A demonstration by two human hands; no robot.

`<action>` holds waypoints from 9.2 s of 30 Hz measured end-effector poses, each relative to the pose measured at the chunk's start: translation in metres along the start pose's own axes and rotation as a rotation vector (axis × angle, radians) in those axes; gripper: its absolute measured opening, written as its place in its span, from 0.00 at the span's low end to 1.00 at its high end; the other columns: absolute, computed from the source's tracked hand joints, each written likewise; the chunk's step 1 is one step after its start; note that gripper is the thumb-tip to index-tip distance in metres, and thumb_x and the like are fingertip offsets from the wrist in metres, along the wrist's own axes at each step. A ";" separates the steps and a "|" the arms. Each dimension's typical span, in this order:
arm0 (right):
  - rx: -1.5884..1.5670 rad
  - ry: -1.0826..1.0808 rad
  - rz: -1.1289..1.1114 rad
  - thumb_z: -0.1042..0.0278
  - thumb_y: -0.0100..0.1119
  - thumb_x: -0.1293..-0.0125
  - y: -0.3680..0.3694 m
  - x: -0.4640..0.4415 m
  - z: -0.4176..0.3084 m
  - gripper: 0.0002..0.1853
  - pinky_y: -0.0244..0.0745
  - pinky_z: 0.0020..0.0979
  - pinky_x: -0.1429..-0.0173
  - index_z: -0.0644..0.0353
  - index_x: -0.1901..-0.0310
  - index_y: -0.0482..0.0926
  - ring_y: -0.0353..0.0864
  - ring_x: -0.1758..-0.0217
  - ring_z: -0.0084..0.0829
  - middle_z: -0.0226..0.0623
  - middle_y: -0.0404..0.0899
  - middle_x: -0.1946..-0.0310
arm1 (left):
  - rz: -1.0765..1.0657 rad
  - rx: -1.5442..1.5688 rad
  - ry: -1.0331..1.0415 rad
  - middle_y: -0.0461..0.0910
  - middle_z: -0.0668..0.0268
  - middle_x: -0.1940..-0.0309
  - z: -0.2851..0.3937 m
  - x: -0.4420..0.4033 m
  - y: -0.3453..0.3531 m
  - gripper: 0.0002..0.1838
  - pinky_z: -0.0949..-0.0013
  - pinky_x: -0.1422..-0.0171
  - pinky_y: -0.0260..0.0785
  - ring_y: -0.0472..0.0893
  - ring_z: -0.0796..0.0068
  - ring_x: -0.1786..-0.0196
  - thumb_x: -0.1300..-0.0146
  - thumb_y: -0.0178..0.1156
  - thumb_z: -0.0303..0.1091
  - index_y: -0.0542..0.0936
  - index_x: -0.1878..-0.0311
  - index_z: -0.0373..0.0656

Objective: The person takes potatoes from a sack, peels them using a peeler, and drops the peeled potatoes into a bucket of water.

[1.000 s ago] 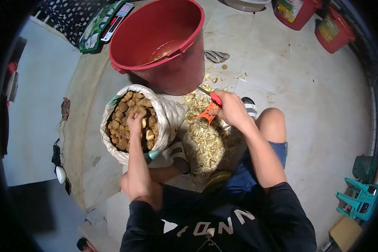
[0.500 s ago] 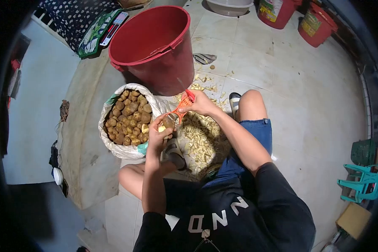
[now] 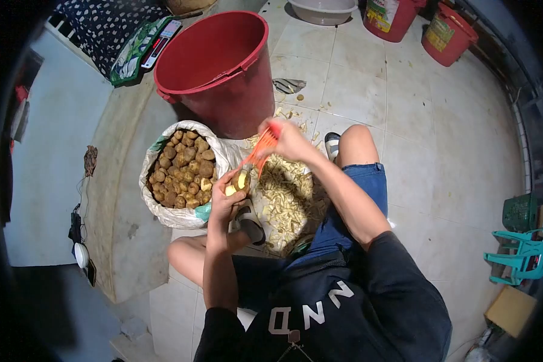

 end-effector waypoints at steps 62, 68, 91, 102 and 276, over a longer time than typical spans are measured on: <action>0.698 0.121 -0.223 0.72 0.55 0.40 0.061 0.034 -0.011 0.14 0.78 0.51 0.59 0.53 0.52 0.77 0.84 0.64 0.54 0.50 0.81 0.74 | 0.264 0.227 0.235 0.77 0.63 0.56 0.009 -0.005 0.020 0.26 0.80 0.69 0.64 0.75 0.82 0.64 0.47 0.59 0.21 0.68 0.42 0.35; 0.703 0.168 -0.316 0.71 0.58 0.41 0.059 0.038 -0.044 0.14 0.78 0.50 0.57 0.54 0.51 0.77 0.84 0.60 0.52 0.52 0.81 0.70 | 0.308 0.234 0.258 0.77 0.61 0.56 0.015 -0.004 0.028 0.26 0.80 0.68 0.65 0.76 0.79 0.64 0.48 0.59 0.23 0.69 0.42 0.36; 0.172 0.154 -0.154 0.65 0.82 0.57 0.009 0.003 0.014 0.23 0.71 0.27 0.62 0.62 0.65 0.76 0.74 0.68 0.19 0.29 0.78 0.74 | 0.219 0.320 0.301 0.77 0.57 0.50 0.021 0.006 -0.004 0.33 0.71 0.62 0.77 0.81 0.66 0.52 0.47 0.66 0.23 0.66 0.37 0.37; -0.162 0.143 0.011 0.74 0.79 0.51 0.002 -0.001 0.022 0.22 0.74 0.23 0.60 0.62 0.57 0.75 0.76 0.66 0.17 0.27 0.80 0.70 | -0.101 0.509 0.199 0.78 0.55 0.51 0.004 0.003 0.017 0.30 0.67 0.59 0.77 0.80 0.64 0.54 0.43 0.63 0.34 0.66 0.38 0.36; -0.185 0.100 0.036 0.74 0.77 0.50 0.029 0.003 -0.006 0.20 0.74 0.25 0.57 0.62 0.57 0.77 0.76 0.63 0.18 0.28 0.79 0.70 | 0.516 0.564 0.006 0.78 0.62 0.72 0.009 -0.020 0.052 0.17 0.70 0.71 0.71 0.77 0.71 0.75 0.31 0.42 0.37 0.75 0.54 0.34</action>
Point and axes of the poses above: each hand's wrist, its own x-axis away from the middle knuckle, its own y-axis out of the palm, z = x × y, the point moved 2 cm from there along -x, towards the middle knuckle
